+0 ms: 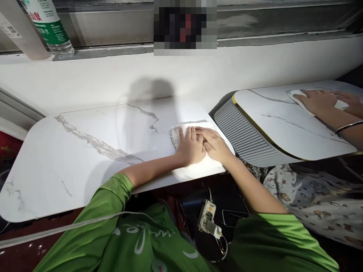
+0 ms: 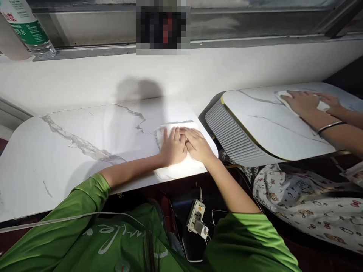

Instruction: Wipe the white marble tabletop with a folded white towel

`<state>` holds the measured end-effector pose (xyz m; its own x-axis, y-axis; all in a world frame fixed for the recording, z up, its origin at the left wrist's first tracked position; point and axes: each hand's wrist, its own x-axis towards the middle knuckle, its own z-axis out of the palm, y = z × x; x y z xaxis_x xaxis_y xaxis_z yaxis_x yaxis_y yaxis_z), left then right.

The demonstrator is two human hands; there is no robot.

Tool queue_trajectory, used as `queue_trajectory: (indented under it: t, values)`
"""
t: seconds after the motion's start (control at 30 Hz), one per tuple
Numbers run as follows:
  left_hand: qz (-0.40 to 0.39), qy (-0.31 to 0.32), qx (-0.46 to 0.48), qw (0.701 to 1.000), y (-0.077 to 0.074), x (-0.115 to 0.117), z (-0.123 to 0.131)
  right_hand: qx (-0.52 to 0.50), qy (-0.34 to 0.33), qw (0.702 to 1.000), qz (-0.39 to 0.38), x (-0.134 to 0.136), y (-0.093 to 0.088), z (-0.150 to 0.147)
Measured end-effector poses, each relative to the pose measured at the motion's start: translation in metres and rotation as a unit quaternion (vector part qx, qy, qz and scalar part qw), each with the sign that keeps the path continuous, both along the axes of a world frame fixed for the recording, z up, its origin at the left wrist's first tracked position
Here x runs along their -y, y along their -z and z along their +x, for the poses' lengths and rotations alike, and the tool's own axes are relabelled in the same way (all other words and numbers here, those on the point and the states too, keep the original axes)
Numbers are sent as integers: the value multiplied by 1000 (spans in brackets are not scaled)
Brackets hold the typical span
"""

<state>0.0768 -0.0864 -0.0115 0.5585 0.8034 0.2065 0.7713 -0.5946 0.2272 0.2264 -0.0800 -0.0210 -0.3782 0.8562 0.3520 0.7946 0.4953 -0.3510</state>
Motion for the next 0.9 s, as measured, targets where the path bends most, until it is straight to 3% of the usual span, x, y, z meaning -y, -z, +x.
queue_trajectory:
  t: [0.1, 0.27, 0.33, 0.43, 0.53, 0.67, 0.77, 0.9]
  values:
    - [-17, -22, 0, 1000, 2, -49, 5, -2, -24, 1000, 9, -51, 0, 3]
    - [-42, 6, -36, 998, -4, -136, 1, 14, 6, 999, 33, -136, 3, -4]
    - [-57, -5, -51, 997, -7, -158, -3, 22, 19, 999, 35, -161, 4, -9]
    - [-69, -34, -54, 996, -10, -173, -8, 38, 41, 998, 29, -182, 6, -16]
    - [-69, -45, -52, 995, -11, -170, -13, 50, 50, 997, 32, -182, 7, -19]
    - [-66, -27, -55, 996, -10, -146, -24, 45, 60, 997, 35, -152, 8, -27]
    - [-56, -11, -50, 997, -11, -109, -40, 42, 57, 997, 32, -108, 7, -40]
    - [-38, 15, -50, 998, -12, -38, -68, 38, 50, 997, 34, -25, 3, -66]
